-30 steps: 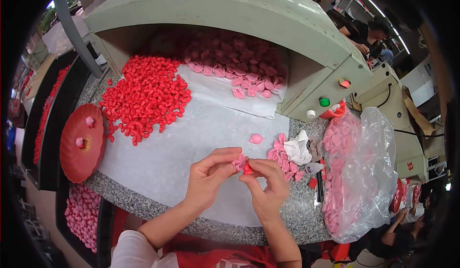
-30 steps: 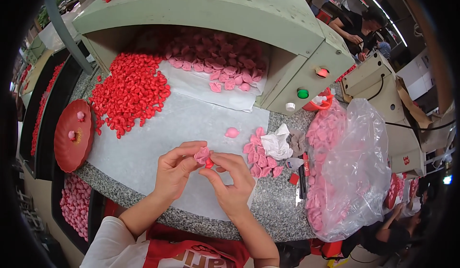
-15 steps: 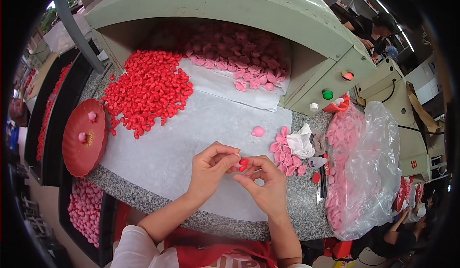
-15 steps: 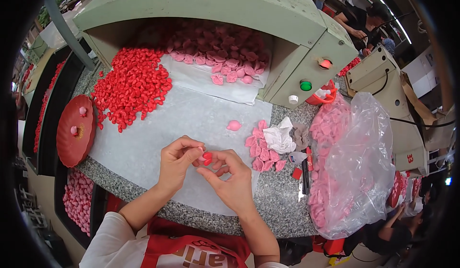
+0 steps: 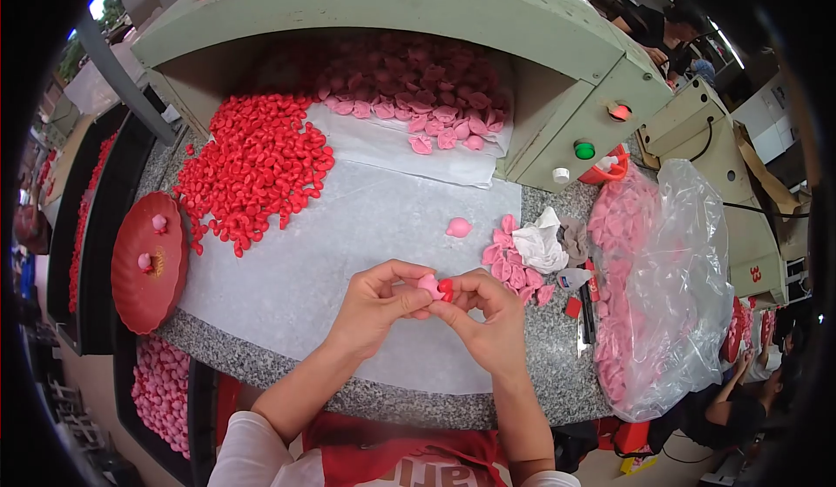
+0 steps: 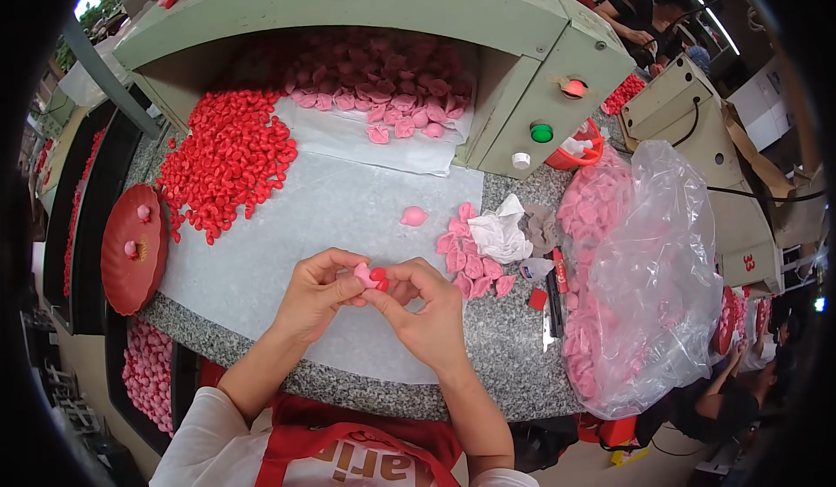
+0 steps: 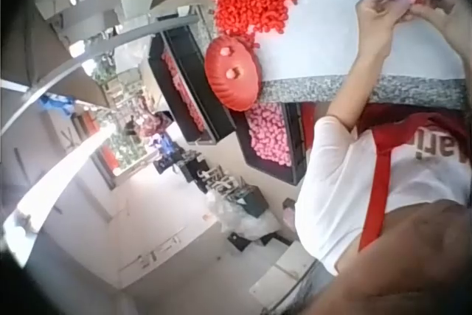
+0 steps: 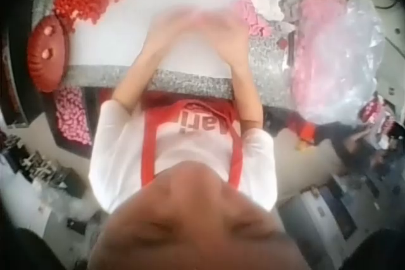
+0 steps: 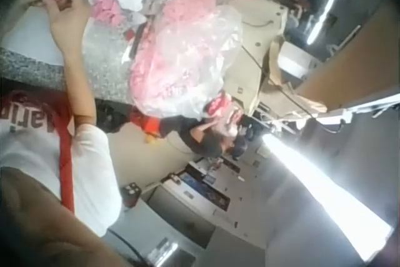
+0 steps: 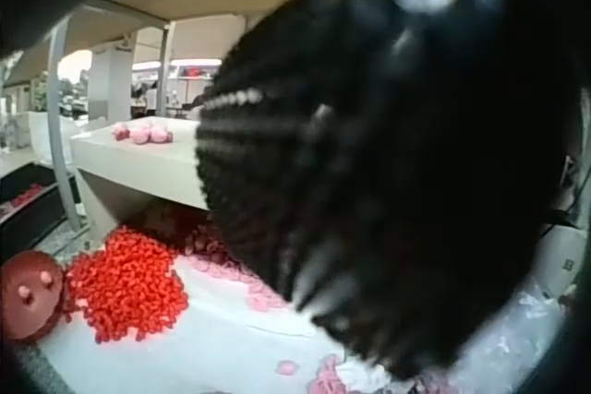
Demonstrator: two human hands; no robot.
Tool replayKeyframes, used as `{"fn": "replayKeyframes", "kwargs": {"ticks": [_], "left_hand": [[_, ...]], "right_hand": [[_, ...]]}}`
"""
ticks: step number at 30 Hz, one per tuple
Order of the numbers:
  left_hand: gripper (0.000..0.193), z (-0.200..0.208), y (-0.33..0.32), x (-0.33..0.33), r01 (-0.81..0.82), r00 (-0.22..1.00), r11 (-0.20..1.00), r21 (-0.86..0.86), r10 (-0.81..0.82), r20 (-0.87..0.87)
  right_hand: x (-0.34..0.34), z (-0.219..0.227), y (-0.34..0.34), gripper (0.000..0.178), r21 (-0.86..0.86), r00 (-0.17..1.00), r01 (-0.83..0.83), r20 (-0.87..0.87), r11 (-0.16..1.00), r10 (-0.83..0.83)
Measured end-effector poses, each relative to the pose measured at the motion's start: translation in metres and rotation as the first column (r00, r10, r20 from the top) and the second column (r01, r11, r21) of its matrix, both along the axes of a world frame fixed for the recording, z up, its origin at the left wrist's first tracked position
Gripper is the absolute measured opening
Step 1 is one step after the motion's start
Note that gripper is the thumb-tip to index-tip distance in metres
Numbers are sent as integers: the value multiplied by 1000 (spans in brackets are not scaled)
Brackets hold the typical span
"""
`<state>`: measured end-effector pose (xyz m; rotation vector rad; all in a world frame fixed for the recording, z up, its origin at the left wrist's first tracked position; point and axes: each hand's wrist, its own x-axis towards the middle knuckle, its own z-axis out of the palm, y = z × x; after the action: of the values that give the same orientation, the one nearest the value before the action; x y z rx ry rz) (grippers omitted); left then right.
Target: Assembling small plastic flower-shaped toy components using a glue bottle.
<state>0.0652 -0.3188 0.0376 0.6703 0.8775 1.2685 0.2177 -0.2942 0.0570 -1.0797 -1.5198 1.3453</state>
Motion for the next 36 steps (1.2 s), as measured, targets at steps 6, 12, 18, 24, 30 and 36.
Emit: {"fn": "replayKeyframes", "kwargs": {"ticks": [6,12,18,24,30,36], "left_hand": [[17,-5,0,0,63,995,994,-90,-56,79],[17,-5,1,4,50,999,997,-64,-50,-8],[17,-7,2,3,60,998,991,-123,-59,9],[18,-7,0,5,-1,1000,995,-100,4,31],[20,-5,-1,6,-5,1000,994,-108,7,25],[18,-5,0,7,-4,999,998,-64,1,-54]], "right_hand": [[0,7,-2,19,364,963,-8,253,931,-91],[2,1,0,16,129,987,-5,162,992,-16],[3,-6,1,16,133,981,-20,193,991,-6],[6,-3,3,21,-16,991,-66,112,998,67],[5,-1,3,26,-34,996,-40,74,999,42],[2,-2,1,24,-58,998,-11,54,998,14]]}}
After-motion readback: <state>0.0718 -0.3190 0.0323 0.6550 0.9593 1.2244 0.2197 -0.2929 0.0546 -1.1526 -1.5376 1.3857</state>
